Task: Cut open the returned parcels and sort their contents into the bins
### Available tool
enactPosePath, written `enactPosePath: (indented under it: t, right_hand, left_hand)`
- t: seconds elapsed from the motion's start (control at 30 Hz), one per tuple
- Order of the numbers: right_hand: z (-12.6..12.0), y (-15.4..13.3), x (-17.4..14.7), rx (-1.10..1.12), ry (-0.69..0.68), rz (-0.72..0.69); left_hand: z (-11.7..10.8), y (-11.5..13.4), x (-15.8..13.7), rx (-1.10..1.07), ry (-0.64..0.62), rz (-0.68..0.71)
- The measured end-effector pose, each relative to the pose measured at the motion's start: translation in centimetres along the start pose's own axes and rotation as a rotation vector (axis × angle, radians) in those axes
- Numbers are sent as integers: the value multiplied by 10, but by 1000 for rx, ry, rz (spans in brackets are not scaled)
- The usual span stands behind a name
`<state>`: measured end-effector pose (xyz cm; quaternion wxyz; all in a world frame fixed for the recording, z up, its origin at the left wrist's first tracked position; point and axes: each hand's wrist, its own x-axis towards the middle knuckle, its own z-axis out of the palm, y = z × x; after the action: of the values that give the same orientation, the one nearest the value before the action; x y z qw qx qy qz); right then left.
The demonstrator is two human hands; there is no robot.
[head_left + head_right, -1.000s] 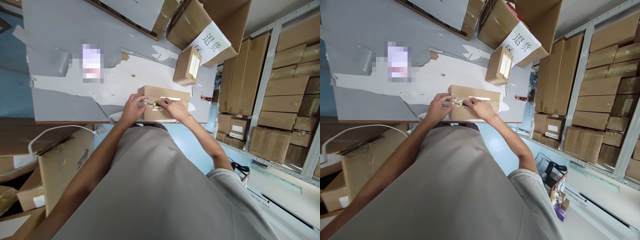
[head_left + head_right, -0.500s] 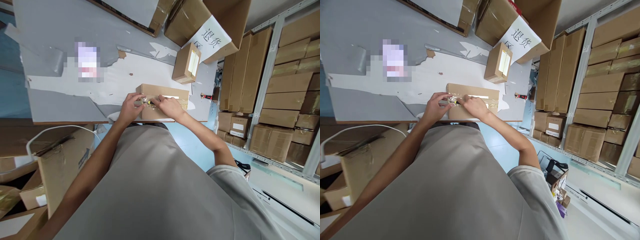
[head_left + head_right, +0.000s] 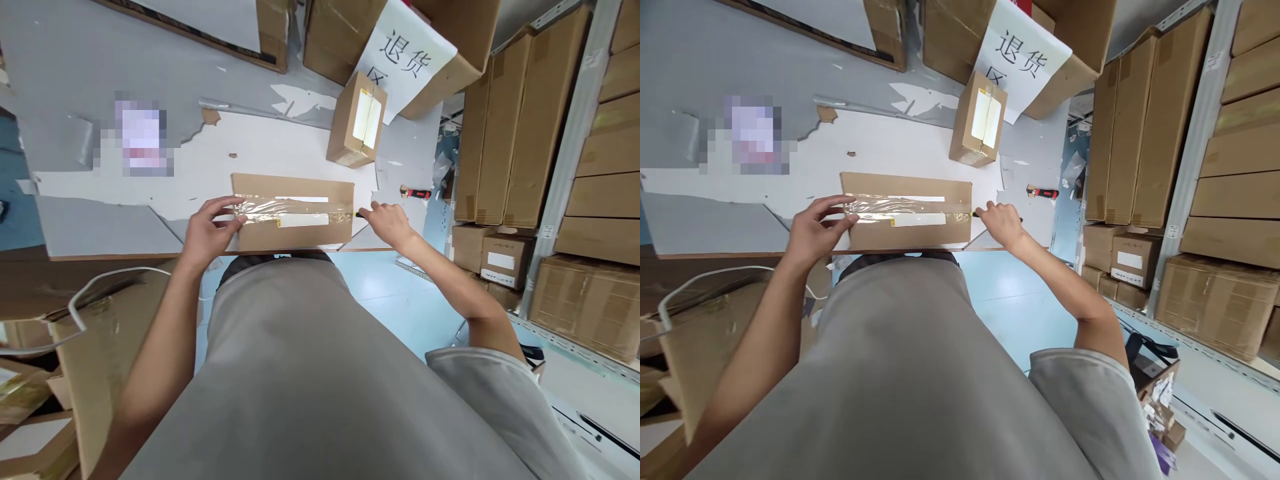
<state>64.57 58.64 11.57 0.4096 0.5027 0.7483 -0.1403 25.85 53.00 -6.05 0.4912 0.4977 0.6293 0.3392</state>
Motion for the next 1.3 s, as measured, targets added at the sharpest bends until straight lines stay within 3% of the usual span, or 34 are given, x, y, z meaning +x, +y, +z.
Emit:
enactPosePath:
  t: [0.2, 0.27, 0.37, 0.47, 0.6, 0.7, 0.77, 0.9, 1.0, 1.13, 1.23, 1.3]
  right_hand:
    - [36, 50, 14, 111, 83, -65]
    - [53, 66, 25, 251, 117, -144]
    - [91, 75, 42, 636, 232, -292]
    - [133, 52, 64, 1120, 394, -303]
    - [163, -10, 98, 1567, 444, -4]
    - [159, -54, 110, 1666, 414, 61]
    - [146, -75, 104, 1657, 470, 63]
    - [114, -87, 68, 1533, 619, 146]
    - [94, -72, 31, 1406, 705, 213]
    - [72, -51, -7, 1152, 758, 279]
    - [56, -53, -19, 947, 727, 311]
    - [47, -64, -19, 855, 686, 327]
  left_hand:
    - [10, 0, -2, 52, 86, -88]
    - [10, 0, -3, 40, 131, -109]
    - [4, -2, -5, 26, 221, -150]
    - [-12, -10, -7, 45, 339, -185]
    - [-35, -26, -7, 77, 443, -224]
    - [-49, -35, -6, 103, 424, -226]
    - [-54, -39, -5, 129, 409, -222]
    - [-50, -49, 4, 147, 358, -174]
    - [-22, -55, 18, 91, 264, -139]
    - [38, -55, 39, 58, 119, -140]
    - [72, -55, 47, 71, -47, -202]
    - [80, -57, 48, 122, -147, -215]
